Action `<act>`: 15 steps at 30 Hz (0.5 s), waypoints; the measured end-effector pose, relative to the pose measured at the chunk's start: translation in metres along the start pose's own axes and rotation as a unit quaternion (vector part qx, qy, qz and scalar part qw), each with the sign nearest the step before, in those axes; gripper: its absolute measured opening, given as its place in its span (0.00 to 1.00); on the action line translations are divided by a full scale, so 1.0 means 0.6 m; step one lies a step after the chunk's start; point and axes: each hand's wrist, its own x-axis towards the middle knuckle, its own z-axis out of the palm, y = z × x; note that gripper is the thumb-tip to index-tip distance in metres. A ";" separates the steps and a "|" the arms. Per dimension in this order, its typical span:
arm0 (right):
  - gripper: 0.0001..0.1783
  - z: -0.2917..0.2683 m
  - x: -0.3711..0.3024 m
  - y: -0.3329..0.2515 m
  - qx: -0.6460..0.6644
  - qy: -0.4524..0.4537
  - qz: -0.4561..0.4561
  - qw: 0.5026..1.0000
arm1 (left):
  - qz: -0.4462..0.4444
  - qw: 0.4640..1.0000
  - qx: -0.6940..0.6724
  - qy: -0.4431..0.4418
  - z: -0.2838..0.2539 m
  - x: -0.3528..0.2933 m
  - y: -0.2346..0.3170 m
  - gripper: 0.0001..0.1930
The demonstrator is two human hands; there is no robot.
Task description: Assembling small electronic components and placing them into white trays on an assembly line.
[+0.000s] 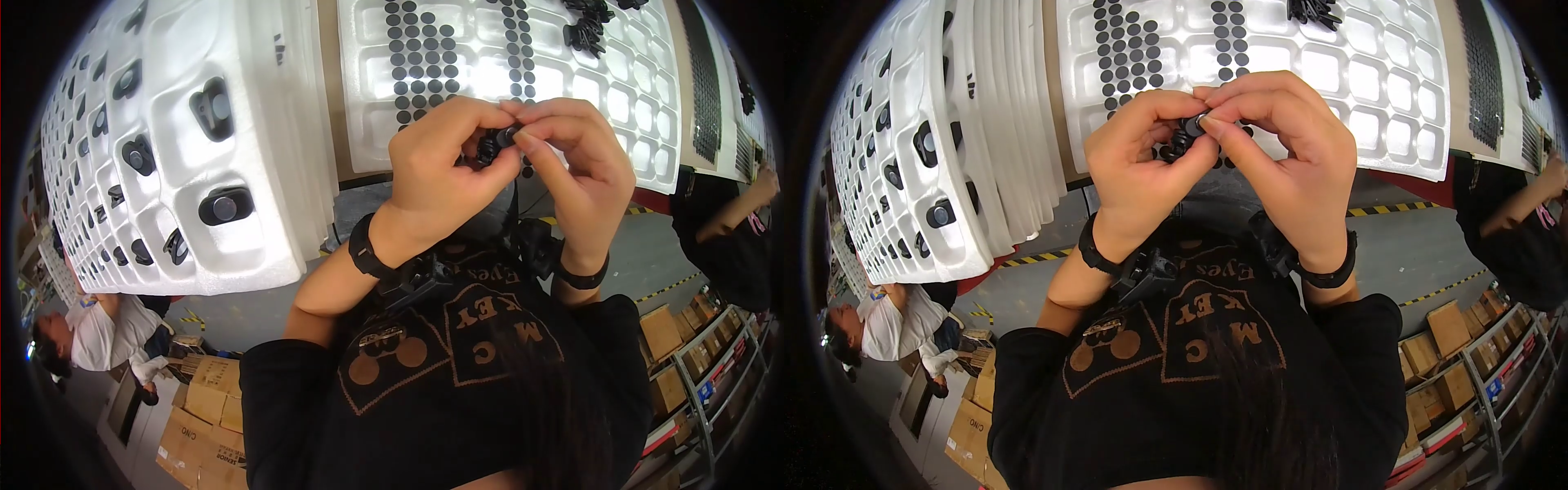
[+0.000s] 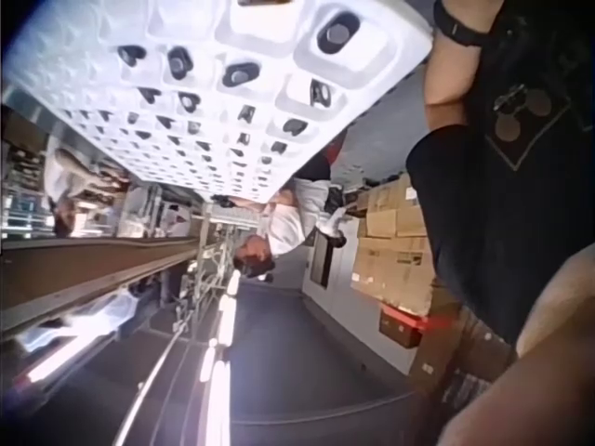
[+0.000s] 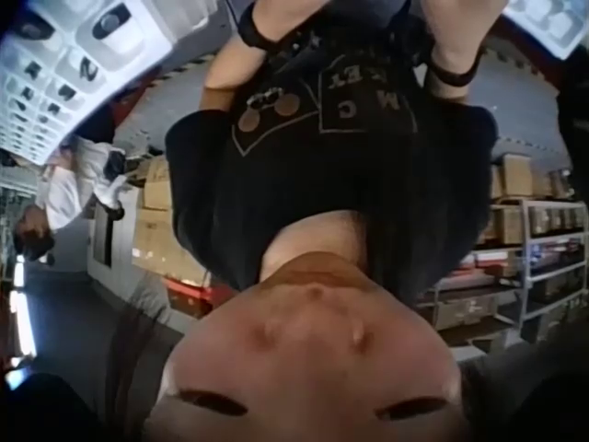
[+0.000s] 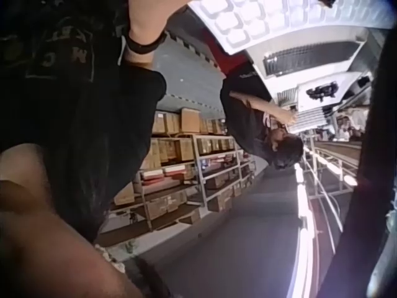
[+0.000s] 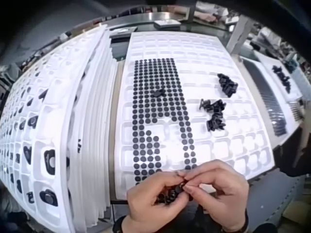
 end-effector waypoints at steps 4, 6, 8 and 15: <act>0.06 0.004 -0.001 0.000 -0.013 0.004 0.009 1.000 | 0.010 1.000 0.013 0.006 0.002 0.001 0.004 0.10; 0.08 0.013 0.006 -0.020 0.111 0.064 0.130 0.983 | 0.015 1.000 0.016 0.009 0.004 0.004 0.005 0.11; 0.09 0.009 0.009 -0.026 0.173 0.095 0.186 0.963 | -0.004 1.000 -0.021 0.004 0.007 0.005 0.004 0.11; 0.15 -0.020 0.014 -0.044 -0.150 -0.039 0.144 0.977 | 0.010 0.999 -0.015 0.036 0.014 0.019 0.017 0.10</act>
